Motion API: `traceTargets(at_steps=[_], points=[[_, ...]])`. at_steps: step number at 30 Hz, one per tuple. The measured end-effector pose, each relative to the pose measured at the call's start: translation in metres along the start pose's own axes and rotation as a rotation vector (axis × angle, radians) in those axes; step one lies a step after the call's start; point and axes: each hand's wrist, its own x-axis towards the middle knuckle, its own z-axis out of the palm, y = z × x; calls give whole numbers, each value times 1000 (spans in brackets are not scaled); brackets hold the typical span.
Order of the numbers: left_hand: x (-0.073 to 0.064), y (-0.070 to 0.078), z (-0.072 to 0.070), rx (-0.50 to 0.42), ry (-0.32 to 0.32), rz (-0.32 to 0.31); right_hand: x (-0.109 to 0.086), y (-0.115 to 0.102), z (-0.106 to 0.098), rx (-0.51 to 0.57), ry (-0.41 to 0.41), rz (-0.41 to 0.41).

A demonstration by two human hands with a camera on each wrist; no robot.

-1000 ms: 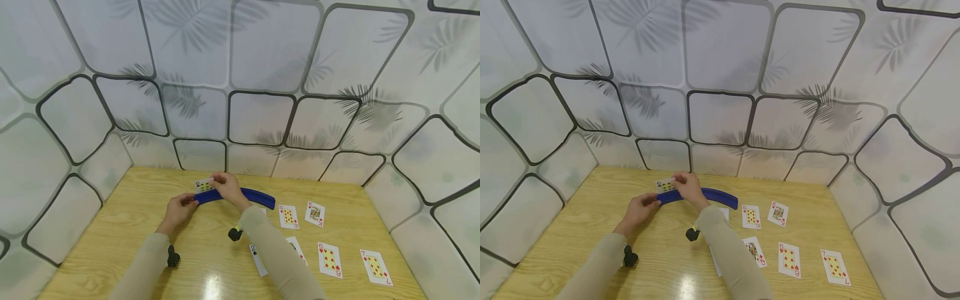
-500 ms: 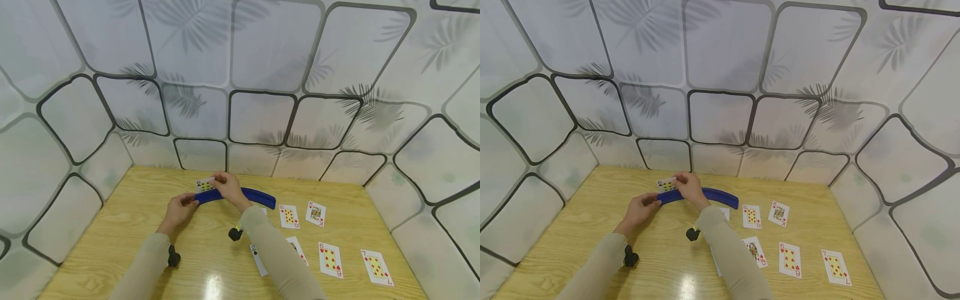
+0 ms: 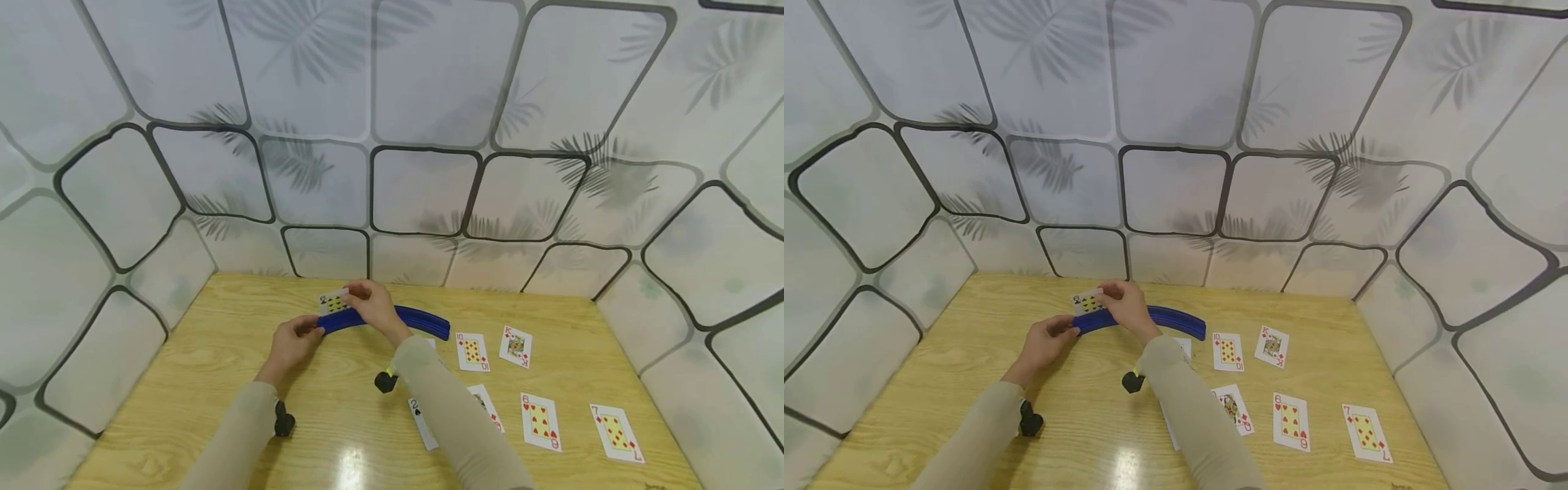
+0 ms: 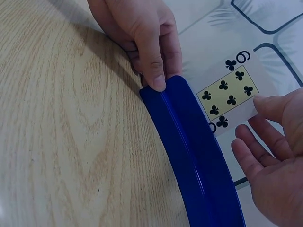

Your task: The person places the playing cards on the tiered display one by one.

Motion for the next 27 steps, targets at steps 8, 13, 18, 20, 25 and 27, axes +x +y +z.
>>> traceTargets(at_steps=[8,13,18,20,25,27], points=[[0,0,2,-3,4,-7,-3,0,-14,-3,-6,-4],[-2,1,0,-1,-3,-9,-5,3,-30,-8,25,12],[-3,2,0,-4,-7,-12,-9,8,-50,-59,80,-17],[-3,2,0,-2,-3,-11,-11,10,-58,-67,94,-34],[-2,2,0,5,3,-2,-17,18,-80,-83,130,-31],[-2,1,0,11,3,0,-20,21,-90,-100,145,-15]])
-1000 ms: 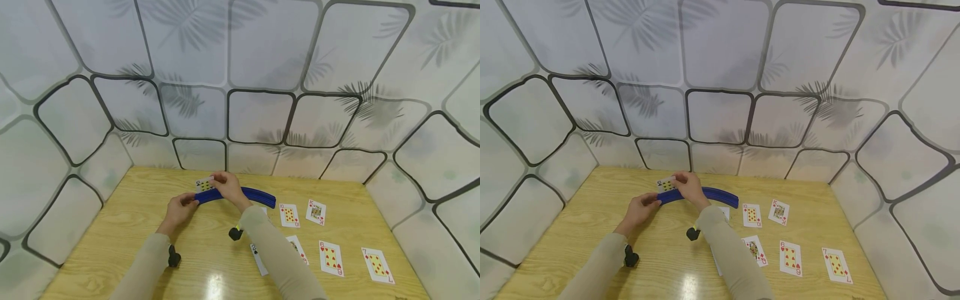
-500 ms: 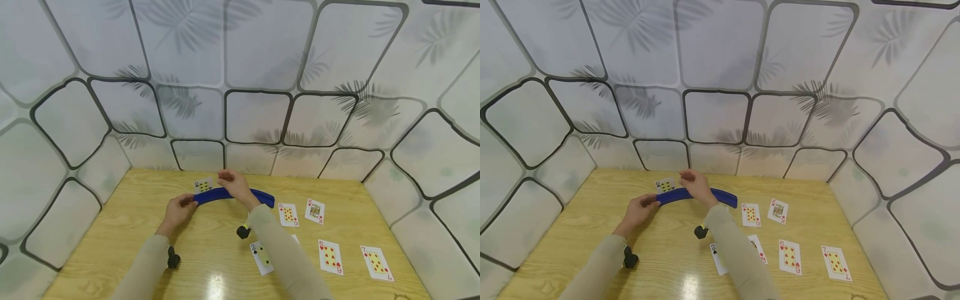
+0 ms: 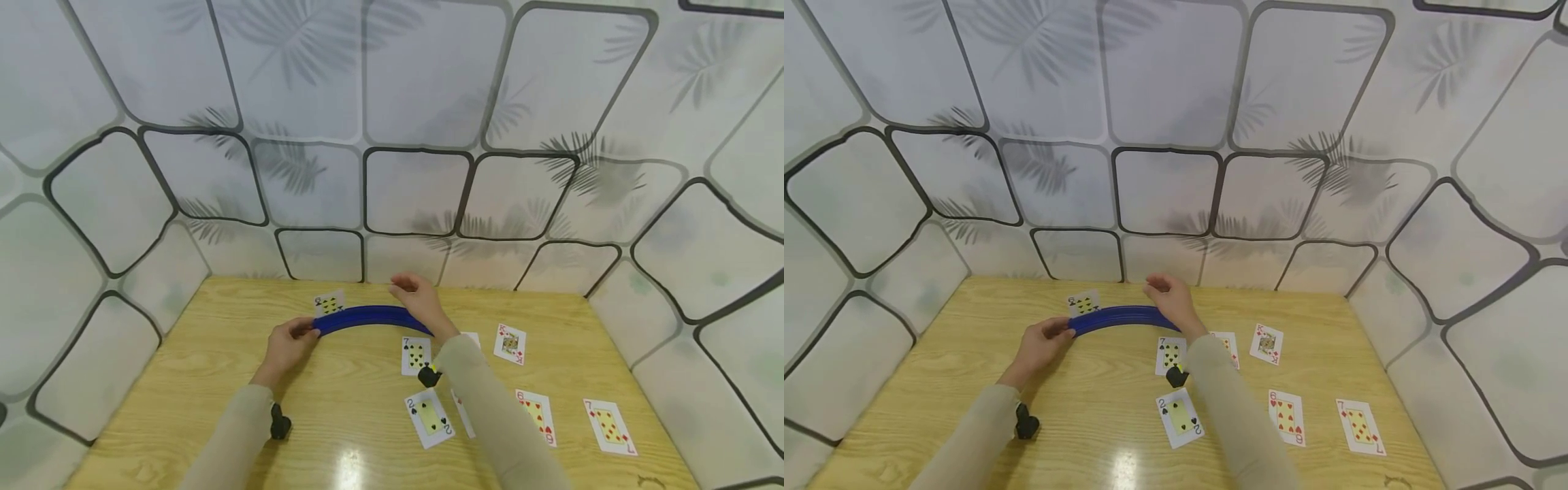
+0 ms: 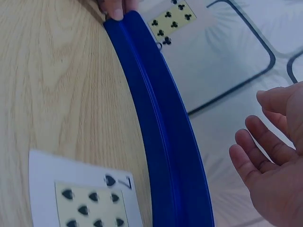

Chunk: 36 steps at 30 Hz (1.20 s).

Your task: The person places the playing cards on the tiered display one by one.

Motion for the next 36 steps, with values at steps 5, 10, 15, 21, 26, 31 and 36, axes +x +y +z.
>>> traceTargets(at_steps=[5,10,15,21,26,31,36], points=[[0,-1,1,6,-1,2,-6,9,-24,-30,38,18],[1,0,0,5,-9,-5,-12,19,-47,-33,84,24],[1,2,0,8,-13,-10,-21,32,-69,-51,108,31],[1,1,0,4,-20,-15,-35,50,-96,-117,136,62],[-1,2,-1,9,-17,-13,-45,64,-116,-153,169,92],[-1,2,-1,8,-15,-5,-56,74,-133,-166,194,109],[-1,1,0,8,-16,4,-67,80,-149,-195,197,150]])
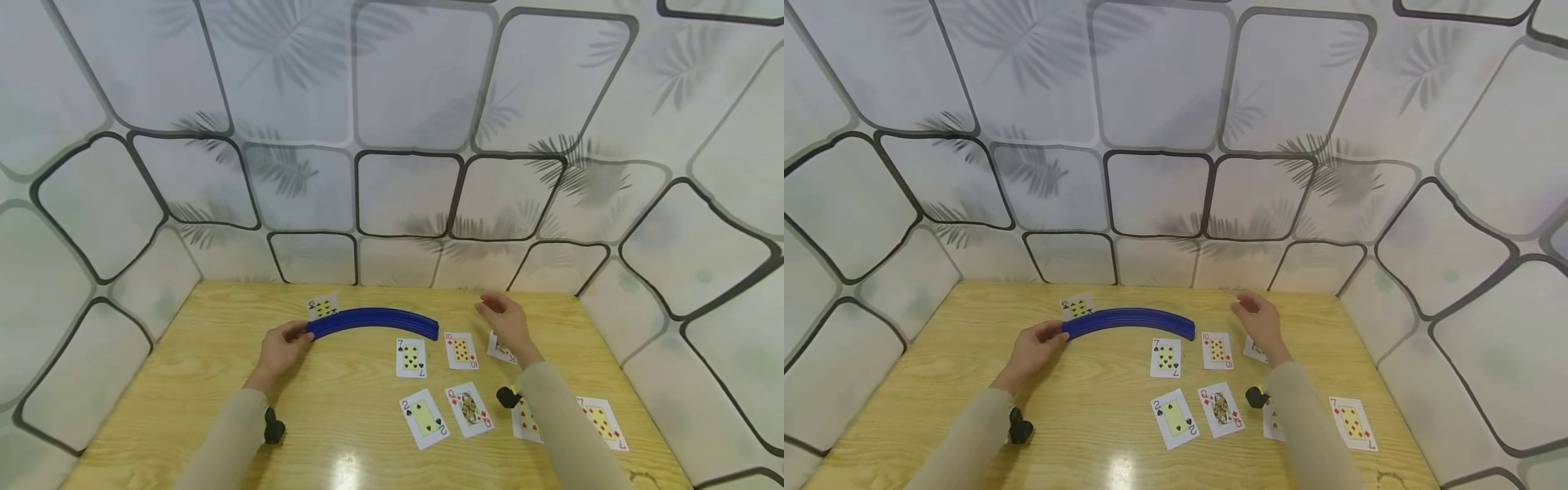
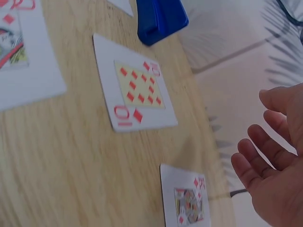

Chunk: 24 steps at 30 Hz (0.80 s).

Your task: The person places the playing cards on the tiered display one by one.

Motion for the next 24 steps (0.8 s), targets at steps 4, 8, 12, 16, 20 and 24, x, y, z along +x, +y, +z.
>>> traceTargets(at_steps=[4,8,12,16,20,24], points=[[0,-1,0,0,0,-2,-5,7,-9,-21,-2,29],[-1,-1,0,0,0,-3,-10,16,-18,-51,14,46],[-1,-1,0,1,-8,-6,-14,25,-25,-80,10,78],[0,-1,0,3,-13,-12,-20,30,-31,-81,-30,139],[0,-2,1,11,-9,-13,-24,37,-37,-116,-65,175],[0,-3,1,8,-7,-15,-25,46,-41,-186,-84,156]])
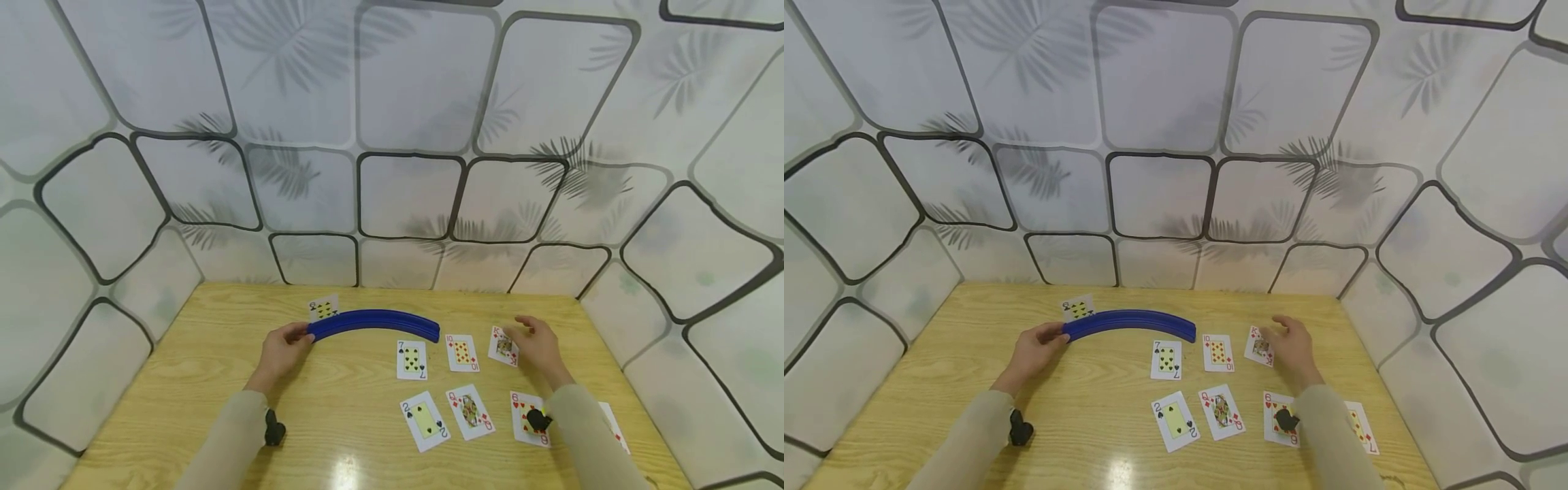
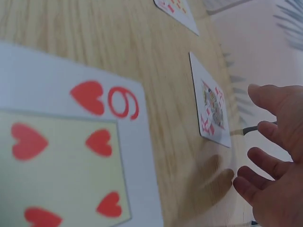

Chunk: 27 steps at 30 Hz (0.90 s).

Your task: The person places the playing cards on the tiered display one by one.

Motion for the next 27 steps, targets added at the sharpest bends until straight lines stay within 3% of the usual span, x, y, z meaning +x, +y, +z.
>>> traceTargets(at_steps=[7,15,27], points=[[0,0,1,2,2,-4,-2,14,1,-135,-8,-65],[1,-1,1,-2,3,-5,-7,12,2,-277,-45,-113],[2,-3,0,-6,-1,-8,-10,9,2,-313,-64,-100]])
